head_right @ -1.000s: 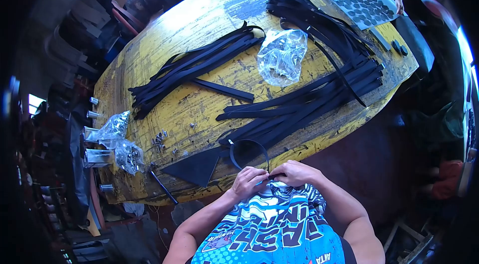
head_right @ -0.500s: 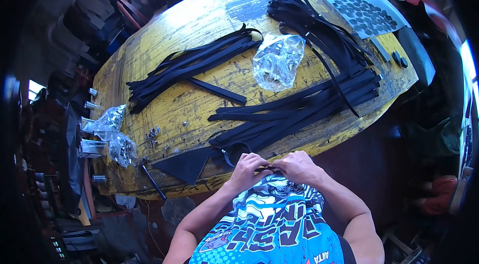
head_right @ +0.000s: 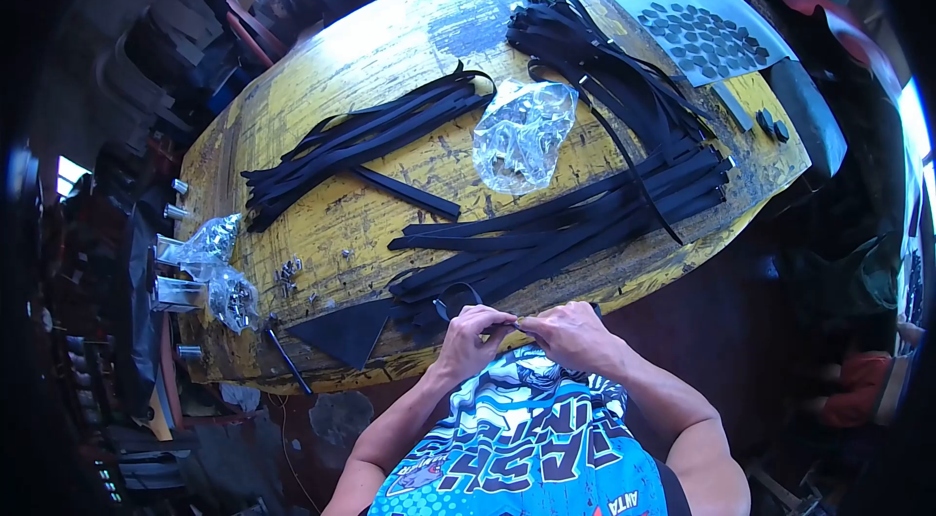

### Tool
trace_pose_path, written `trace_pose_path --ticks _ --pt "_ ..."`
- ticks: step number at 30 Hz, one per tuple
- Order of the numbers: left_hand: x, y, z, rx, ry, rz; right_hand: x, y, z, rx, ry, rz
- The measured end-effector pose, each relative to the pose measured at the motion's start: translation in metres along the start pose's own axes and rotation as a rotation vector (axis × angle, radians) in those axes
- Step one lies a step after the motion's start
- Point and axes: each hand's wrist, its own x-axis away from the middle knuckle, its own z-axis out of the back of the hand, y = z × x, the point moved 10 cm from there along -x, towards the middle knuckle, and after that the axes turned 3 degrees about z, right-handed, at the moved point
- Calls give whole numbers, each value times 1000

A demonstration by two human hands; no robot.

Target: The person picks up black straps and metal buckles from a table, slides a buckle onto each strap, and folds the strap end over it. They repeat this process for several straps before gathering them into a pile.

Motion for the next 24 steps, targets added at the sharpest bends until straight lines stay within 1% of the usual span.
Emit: trace_pose_path --ticks 1,5,6,7,9,11,13,14,15,17,18,19,20,23,24 --pt "-1 3 0 -6 3 -23 1 2 -1 -12 -16 -8" --pt "-7 12 -6 -71 -165 -56 7 17 0 -35 -136 -94" --pt "-8 14 -5 -63 -186 -47 9 18 10 -73 -116 -46" --pt "-8 16 -3 -55 -206 -41 12 21 21 -222 -138 -35" --pt "-8 17 8 -2 -198 96 20 23 51 -520 -177 -10" --pt "-8 8 14 37 -138 20 36 26 87 -899 -140 -79" --pt "-9 1 15 182 -185 106 50 16 122 -1149 -98 43" --pt "-11 0 13 231 -186 109 53 7 135 -1250 -103 181" --pt "-13 -8 5 319 -199 158 53 1 145 -1325 -101 212" --pt "-24 -24 -13 444 -165 149 48 -18 163 -1477 -108 278" --pt "-24 -34 -35 556 -267 242 41 -21 168 -1524 -105 273" --pt "-21 -43 -57 667 -369 335 30 -28 178 -1555 -106 321" --pt "-21 -52 -75 817 -401 311 18 -25 186 -1534 -66 288" --pt "-30 -78 -88 996 -227 522 -24 -5 216 -1468 70 238" --pt "-28 -103 -97 1069 -194 526 -42 3 230 -1414 102 244"
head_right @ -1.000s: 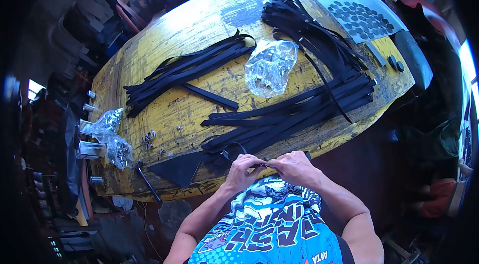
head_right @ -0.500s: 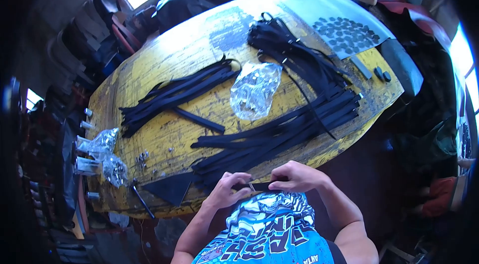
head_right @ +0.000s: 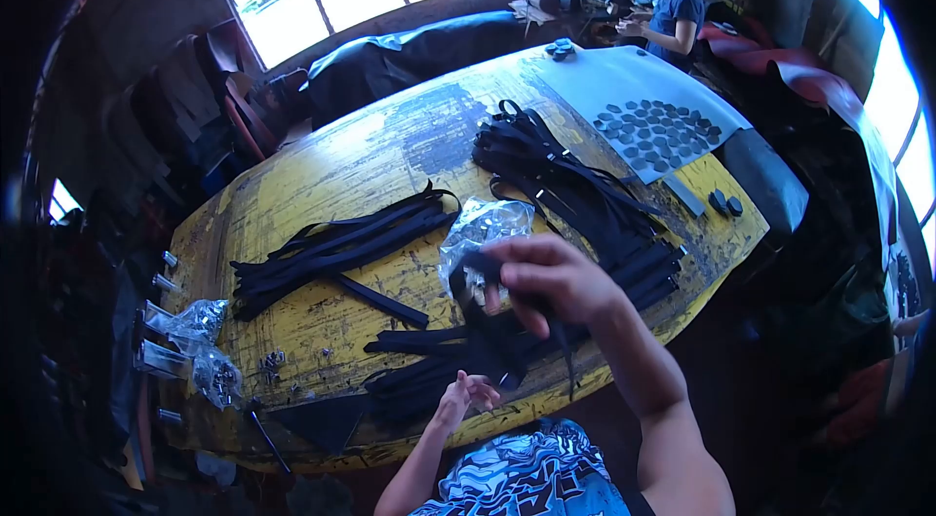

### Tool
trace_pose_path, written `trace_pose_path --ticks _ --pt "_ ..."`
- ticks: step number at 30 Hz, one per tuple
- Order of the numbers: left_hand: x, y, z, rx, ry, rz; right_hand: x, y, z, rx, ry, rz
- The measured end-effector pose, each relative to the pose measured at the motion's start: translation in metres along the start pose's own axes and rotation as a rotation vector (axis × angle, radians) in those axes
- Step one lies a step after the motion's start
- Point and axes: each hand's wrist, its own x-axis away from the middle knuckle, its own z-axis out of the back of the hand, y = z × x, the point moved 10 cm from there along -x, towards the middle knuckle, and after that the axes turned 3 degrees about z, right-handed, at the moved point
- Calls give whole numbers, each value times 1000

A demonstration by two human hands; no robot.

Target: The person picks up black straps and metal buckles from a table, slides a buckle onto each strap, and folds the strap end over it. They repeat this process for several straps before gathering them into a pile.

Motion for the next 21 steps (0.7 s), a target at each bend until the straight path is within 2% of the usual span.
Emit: trace_pose_path --ticks 3,5,7,9,11,15,17,19,21 --pt "10 -16 24 -113 225 -8 -69 -21 42 130 -29 81" --pt "21 -32 35 -64 295 26 -113 -32 83 151 8 80" --pt "35 -42 45 -76 360 28 -147 -45 128 174 118 76" --pt "50 -52 59 -63 421 35 -164 -68 169 327 235 104" --pt "61 -53 71 -55 474 39 -161 -86 197 429 364 71" --pt "84 -47 80 -46 531 38 -130 -92 278 843 515 38" --pt "92 -45 82 -50 556 59 -101 -58 365 939 613 -46" --pt "95 -41 86 -55 552 20 -57 -23 434 1644 762 -109" --pt "98 -40 88 -46 573 39 -19 9 407 1754 797 -136"
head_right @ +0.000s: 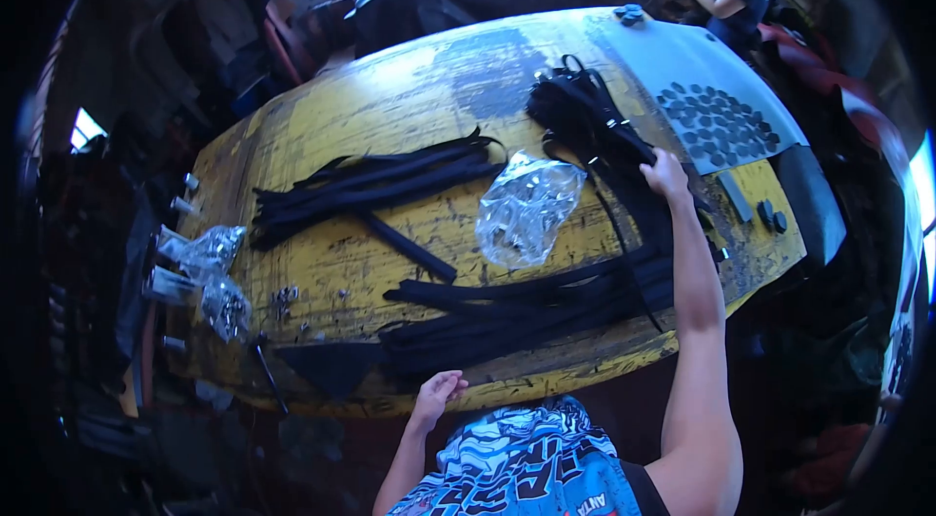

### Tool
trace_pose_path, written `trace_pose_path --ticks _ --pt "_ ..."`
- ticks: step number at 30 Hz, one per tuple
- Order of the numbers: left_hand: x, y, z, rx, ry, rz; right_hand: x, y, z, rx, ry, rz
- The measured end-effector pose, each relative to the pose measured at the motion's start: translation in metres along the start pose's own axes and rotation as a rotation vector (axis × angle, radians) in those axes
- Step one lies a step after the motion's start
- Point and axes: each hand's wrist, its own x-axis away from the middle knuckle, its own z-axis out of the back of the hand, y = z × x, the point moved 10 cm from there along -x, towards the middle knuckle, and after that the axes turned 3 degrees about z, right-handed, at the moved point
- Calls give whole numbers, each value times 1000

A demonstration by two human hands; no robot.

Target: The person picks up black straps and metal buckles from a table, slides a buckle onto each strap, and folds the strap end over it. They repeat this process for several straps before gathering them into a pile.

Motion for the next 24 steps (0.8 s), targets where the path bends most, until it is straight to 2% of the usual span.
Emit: trace_pose_path --ticks 2,4,6,9,12,17,19,23,24 --pt "-8 -3 6 -36 37 -45 61 -44 -6 -66 84 131" --pt "-8 5 11 -193 119 -106 120 -86 -48 -302 -237 82" --pt "-8 31 9 -469 239 -191 189 -151 -68 -339 -438 214" --pt "-2 89 -17 -1001 381 -577 259 -203 -96 -151 -527 423" --pt "-14 95 -30 -1180 357 -650 289 -215 -108 -32 -501 487" --pt "-17 91 -25 -1265 298 -722 306 -215 -110 -47 -392 474" --pt "-7 106 -21 -1277 258 -742 309 -235 -102 -45 -352 489" --pt "17 138 9 -962 26 -594 326 -267 -95 -11 -257 503" --pt "32 159 18 -990 25 -628 330 -272 -99 -5 -243 495"
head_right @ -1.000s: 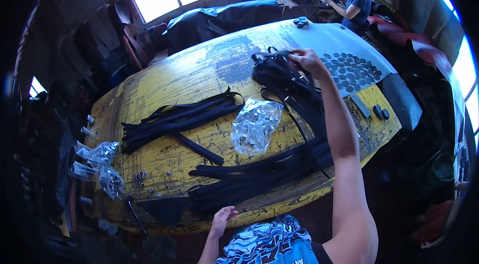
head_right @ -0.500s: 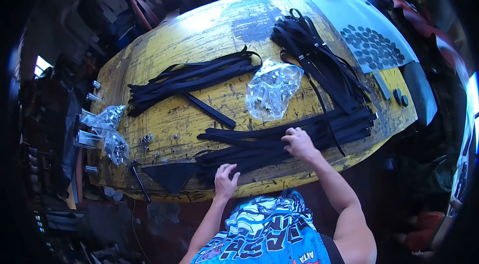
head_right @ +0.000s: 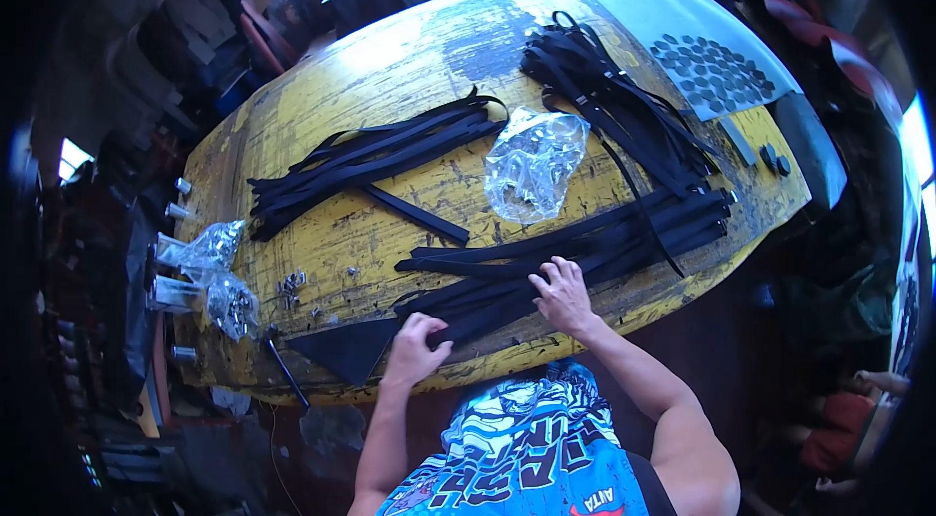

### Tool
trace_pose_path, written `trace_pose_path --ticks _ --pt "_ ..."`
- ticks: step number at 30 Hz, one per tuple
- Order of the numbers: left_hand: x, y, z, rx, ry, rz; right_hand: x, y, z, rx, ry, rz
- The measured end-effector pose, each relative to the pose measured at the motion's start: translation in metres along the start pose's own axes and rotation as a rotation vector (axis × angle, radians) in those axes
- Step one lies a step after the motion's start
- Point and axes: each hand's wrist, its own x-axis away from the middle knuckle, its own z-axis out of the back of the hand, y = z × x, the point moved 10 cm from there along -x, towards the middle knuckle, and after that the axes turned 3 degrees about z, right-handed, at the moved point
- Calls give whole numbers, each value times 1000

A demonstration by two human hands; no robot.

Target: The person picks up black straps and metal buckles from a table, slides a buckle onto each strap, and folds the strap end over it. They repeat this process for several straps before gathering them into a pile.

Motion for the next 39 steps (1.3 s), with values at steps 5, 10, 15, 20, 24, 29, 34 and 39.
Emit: trace_pose_path --ticks 5,10,15,20,24,29,34,39 --pt "38 -37 115 -145 49 173 -10 -6 -17 16 150 -107" --pt "77 -114 191 -258 83 297 -12 -31 -30 60 167 -148" --pt "97 -168 221 -355 143 364 -10 -68 -49 47 140 -171" --pt "91 -200 208 -354 124 297 -24 -111 -49 -4 74 -176" --pt "89 -236 195 -199 70 334 -49 -191 -64 -118 28 -53" --pt "99 -275 177 -205 52 346 -70 -257 -110 -204 -13 76" --pt "113 -266 171 -403 132 293 -96 -309 -134 -298 -66 226" --pt "116 -284 155 -255 78 262 -128 -377 -146 -397 -16 390"
